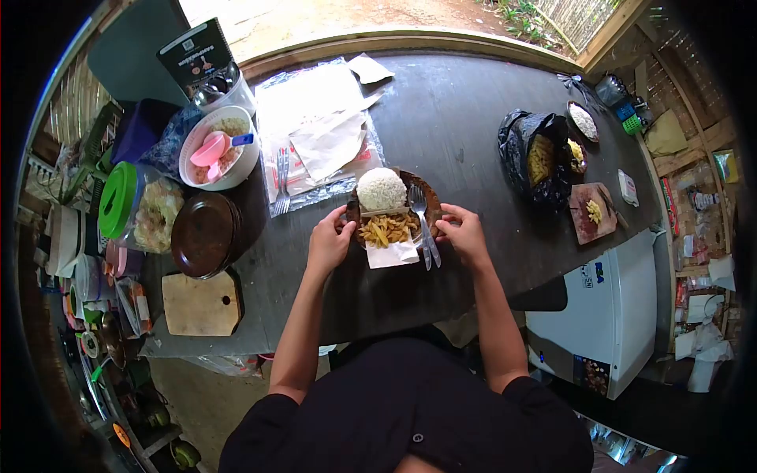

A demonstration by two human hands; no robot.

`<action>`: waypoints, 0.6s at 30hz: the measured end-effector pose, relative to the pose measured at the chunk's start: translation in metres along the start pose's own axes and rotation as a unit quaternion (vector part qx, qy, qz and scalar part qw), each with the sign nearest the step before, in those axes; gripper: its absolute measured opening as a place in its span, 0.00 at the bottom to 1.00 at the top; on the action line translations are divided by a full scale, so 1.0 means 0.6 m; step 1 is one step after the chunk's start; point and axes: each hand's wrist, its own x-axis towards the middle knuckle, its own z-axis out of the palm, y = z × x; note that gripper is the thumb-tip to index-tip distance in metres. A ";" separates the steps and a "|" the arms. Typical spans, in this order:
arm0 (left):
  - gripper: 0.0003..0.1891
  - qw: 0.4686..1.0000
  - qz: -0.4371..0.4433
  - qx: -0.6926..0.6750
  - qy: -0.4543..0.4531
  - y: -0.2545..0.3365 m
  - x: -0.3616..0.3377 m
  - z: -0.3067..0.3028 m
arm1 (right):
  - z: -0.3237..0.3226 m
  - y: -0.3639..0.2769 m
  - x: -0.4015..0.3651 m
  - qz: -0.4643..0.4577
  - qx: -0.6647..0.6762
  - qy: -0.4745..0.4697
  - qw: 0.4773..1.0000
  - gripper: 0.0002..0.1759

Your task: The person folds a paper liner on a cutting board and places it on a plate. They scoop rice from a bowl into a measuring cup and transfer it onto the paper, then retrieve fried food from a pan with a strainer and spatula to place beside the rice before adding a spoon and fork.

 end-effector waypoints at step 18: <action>0.19 0.999 0.004 -0.017 -0.030 0.147 0.460 0.145 | -0.117 -0.109 0.454 -0.046 -0.043 0.070 0.996 0.23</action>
